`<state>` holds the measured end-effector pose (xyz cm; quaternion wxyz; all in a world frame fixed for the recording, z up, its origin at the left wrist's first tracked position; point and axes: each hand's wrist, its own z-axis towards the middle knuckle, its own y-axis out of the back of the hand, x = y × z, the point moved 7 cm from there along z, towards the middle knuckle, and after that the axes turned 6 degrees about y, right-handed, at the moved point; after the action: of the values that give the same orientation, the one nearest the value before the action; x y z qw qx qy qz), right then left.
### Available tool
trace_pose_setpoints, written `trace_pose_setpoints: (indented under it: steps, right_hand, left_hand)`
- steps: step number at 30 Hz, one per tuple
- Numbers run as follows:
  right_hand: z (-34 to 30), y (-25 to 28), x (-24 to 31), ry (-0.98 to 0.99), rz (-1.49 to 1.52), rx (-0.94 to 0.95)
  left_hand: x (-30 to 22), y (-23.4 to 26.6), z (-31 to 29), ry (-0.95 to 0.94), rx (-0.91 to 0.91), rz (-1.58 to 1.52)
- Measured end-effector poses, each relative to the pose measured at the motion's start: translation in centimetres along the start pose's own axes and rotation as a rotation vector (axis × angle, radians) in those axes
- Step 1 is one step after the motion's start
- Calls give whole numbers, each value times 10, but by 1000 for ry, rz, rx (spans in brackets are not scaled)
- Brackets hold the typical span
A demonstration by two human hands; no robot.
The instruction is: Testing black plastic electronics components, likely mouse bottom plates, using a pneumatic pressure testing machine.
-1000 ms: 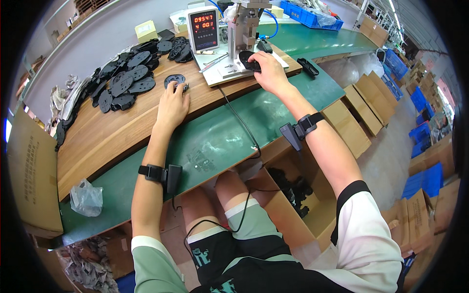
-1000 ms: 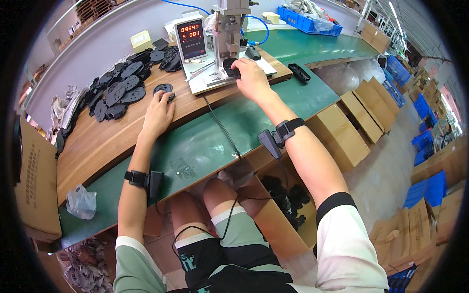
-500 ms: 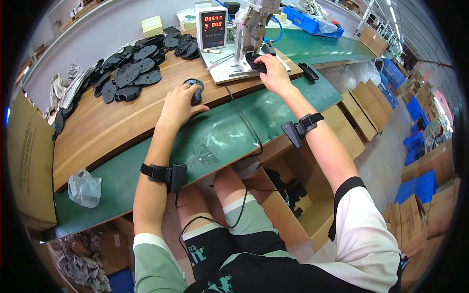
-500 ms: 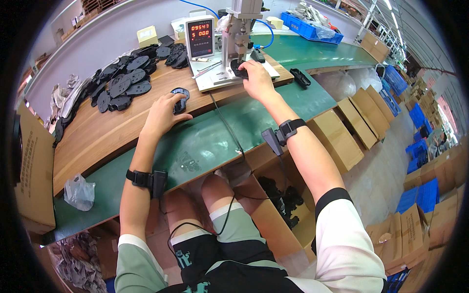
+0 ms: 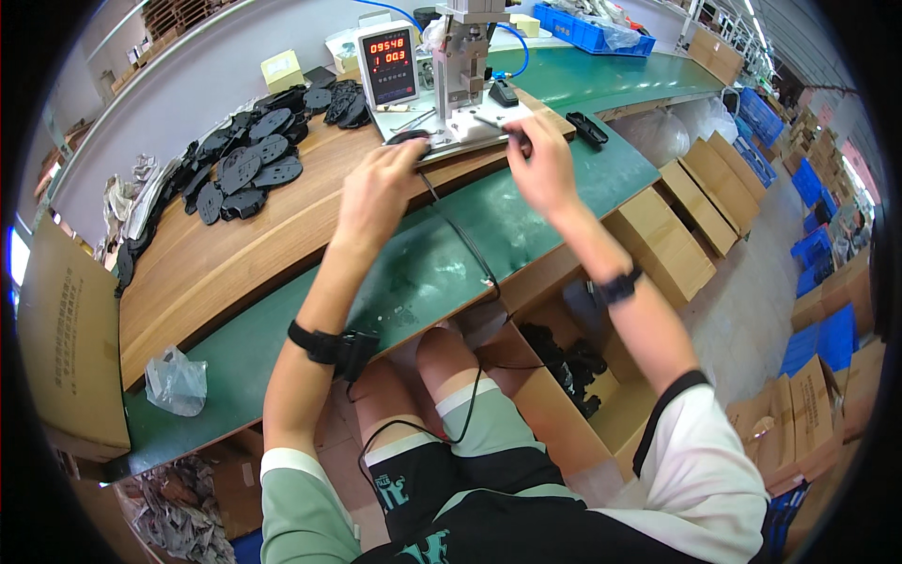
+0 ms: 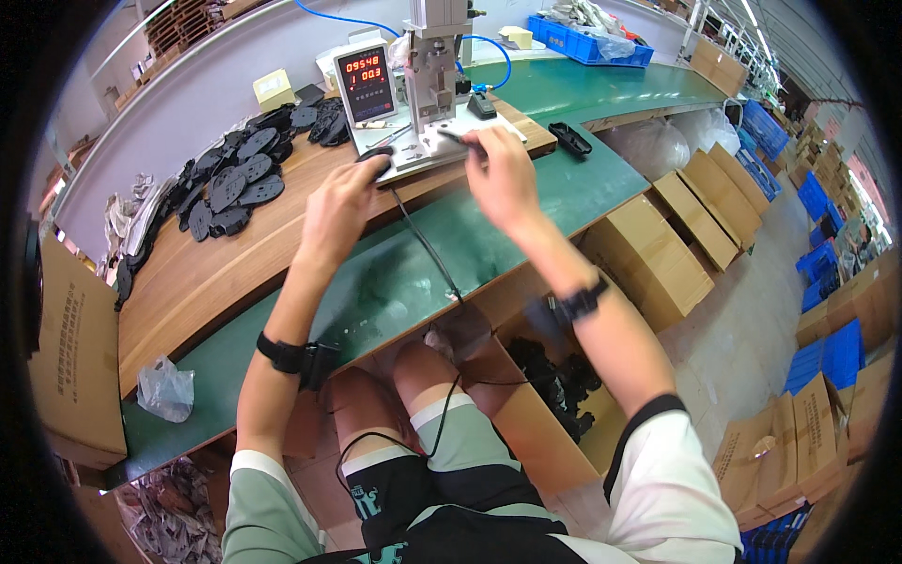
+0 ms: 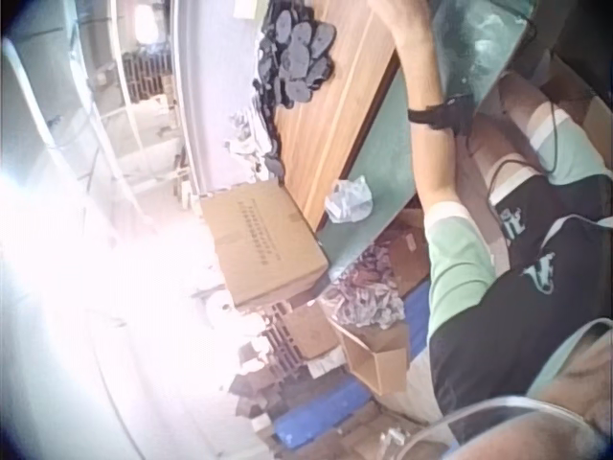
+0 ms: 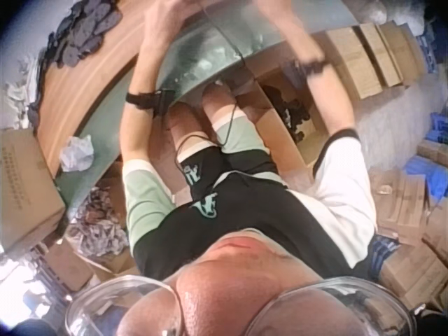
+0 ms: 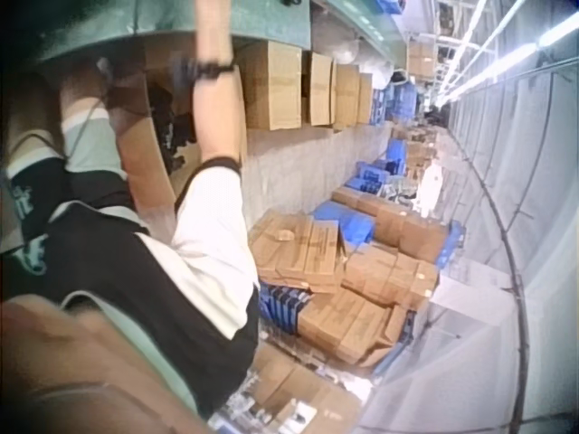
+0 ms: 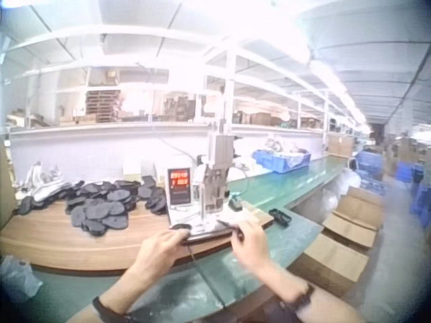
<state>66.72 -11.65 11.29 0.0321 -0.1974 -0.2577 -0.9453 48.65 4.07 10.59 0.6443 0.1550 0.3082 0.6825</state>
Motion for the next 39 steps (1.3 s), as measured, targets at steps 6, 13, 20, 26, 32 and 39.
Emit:
trace_pose_setpoints:
  steps: [6,13,20,26,32,39]
  right_hand:
    - [-175,101,47,-56,-84,-192]
    - [-433,110,-25,-659,-206,129]
    - [-606,93,-94,-1057,-214,364]
    - [-659,68,-137,-1349,41,489]
    - [-349,60,-21,-370,-87,99]
    - [-66,34,26,136,-157,31]
  left_hand:
    - [-64,-78,45,-275,67,242]
    - [-58,-133,80,-172,291,335]
    - [-56,-134,77,-150,262,311]
    - [-64,-139,78,-164,239,302]
    - [-60,-135,73,-149,218,264]
    - [-53,-120,72,-47,149,216]
